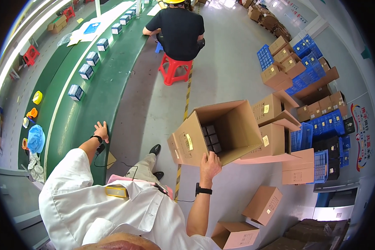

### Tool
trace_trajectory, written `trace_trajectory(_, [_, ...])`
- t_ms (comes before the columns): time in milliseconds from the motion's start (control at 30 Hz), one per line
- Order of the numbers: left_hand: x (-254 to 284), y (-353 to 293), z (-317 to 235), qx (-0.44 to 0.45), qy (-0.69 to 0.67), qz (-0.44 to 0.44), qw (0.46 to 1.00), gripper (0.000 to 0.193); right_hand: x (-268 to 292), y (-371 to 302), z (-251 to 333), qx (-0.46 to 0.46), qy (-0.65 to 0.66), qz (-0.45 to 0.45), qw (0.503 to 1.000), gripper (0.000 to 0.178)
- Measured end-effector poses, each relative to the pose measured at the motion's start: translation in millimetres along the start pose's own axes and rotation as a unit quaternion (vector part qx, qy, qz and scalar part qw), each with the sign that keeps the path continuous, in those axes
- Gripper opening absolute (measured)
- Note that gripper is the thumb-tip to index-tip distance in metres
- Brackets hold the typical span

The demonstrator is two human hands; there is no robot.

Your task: Taking finished items from a conveyor belt and placing them into cardboard shipping boxes.

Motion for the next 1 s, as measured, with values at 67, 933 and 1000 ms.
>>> trace_trajectory(67, [0.1, -0.4, 0.1, -0.002, 0.001, -0.001, 1.0, 0.138, 0.5, 0.0, 0.4, -0.001, 0.001, 0.002, 1.0, 0.022])
trace_trajectory(933, [-6.5, 9.4, -0.2, -0.017, -0.008, -0.013, 1.0, 0.138, 1.1, -2.2, -2.3, -0.001, -0.005, -0.028, 1.0, 0.02])
trace_trajectory(1000, [-10.4, 12.2, 7.6, -0.011, -0.013, -0.013, 1.0, 0.137, 0.4, -0.3, 0.7, 0.004, -0.009, -0.02, 1.0, 0.02])
Point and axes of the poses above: each hand's wrist, its own y-axis towards the middle knuckle, its own x-axis out of the back of the hand, z = x × y, the point moved 6 cm from there along y, towards the middle knuckle, and after that the axes turned 5 degrees about x, right-handed, at the moved point
